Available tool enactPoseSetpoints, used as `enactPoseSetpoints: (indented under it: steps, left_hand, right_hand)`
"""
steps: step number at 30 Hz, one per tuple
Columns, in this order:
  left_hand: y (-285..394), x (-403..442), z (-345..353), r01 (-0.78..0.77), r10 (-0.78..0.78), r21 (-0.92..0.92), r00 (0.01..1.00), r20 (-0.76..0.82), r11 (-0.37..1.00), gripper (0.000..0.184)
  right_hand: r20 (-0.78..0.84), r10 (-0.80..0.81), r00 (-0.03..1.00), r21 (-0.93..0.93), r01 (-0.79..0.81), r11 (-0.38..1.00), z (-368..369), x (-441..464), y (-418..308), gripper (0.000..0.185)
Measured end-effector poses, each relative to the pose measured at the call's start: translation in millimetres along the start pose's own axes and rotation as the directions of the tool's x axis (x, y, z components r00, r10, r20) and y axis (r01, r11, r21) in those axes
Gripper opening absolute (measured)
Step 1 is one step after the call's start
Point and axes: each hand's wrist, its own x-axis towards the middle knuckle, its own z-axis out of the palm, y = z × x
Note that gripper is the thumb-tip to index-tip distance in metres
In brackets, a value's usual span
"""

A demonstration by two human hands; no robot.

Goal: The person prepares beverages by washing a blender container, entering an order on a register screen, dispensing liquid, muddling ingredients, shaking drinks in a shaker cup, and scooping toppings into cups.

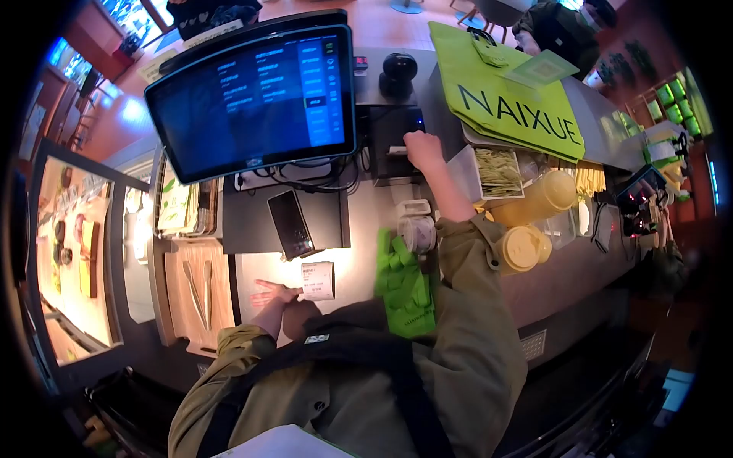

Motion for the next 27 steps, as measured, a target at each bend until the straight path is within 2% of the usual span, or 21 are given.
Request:
enactPoseSetpoints:
  steps: [1,7,16,19,20,22,23,24,25,27]
  left_hand:
    - [4,-8,-8,0.035,-0.034,-0.015,0.998,0.047,0.999,0.163]
    - [6,-11,-8,-0.017,0.019,-0.049,0.999,0.043,0.999,0.158]
    - [-5,-43,-35,-0.126,0.142,-0.138,0.984,0.110,0.982,0.142]
    - [-16,-54,-58,-0.203,0.243,-0.239,0.958,0.151,0.950,0.137]
    - [-27,-53,-64,-0.257,0.313,-0.294,0.936,0.161,0.921,0.135]
    - [-62,3,-55,-0.564,0.639,-0.337,0.749,0.176,0.754,0.112]
    - [-88,16,-61,-0.644,0.782,-0.639,0.615,-0.104,0.421,0.079]
    - [-107,2,-94,-0.627,0.775,-0.704,0.607,-0.173,0.334,0.059]
    - [-123,4,-107,-0.716,0.742,-0.654,0.572,-0.349,0.244,0.047]
    - [-148,17,-133,-0.726,0.644,-0.612,0.636,-0.424,0.314,0.040]
  right_hand:
    - [-0.017,-0.022,1.000,-0.015,0.022,1.000,-2,-1,0,0.007]
    - [-0.135,-0.078,0.988,-0.075,0.069,0.995,-18,-10,5,0.006]
    - [-0.275,0.037,0.961,-0.077,-0.061,0.995,-23,-69,-14,0.004]
    - [-0.257,0.023,0.966,-0.112,-0.053,0.992,-10,-98,-17,0.004]
    - [-0.229,0.006,0.973,-0.205,-0.054,0.977,-7,-109,-19,0.010]
    - [-0.246,0.049,0.968,-0.209,-0.102,0.973,-5,-127,-27,0.010]
    - [-0.254,0.071,0.965,-0.207,-0.126,0.970,-2,-129,-29,0.010]
    - [-0.276,0.073,0.958,-0.197,-0.131,0.972,9,-127,-20,0.012]
    - [-0.290,0.085,0.953,-0.146,-0.132,0.980,7,-130,-21,0.012]
    - [-0.320,0.112,0.941,-0.047,-0.134,0.990,-4,-136,-26,0.013]
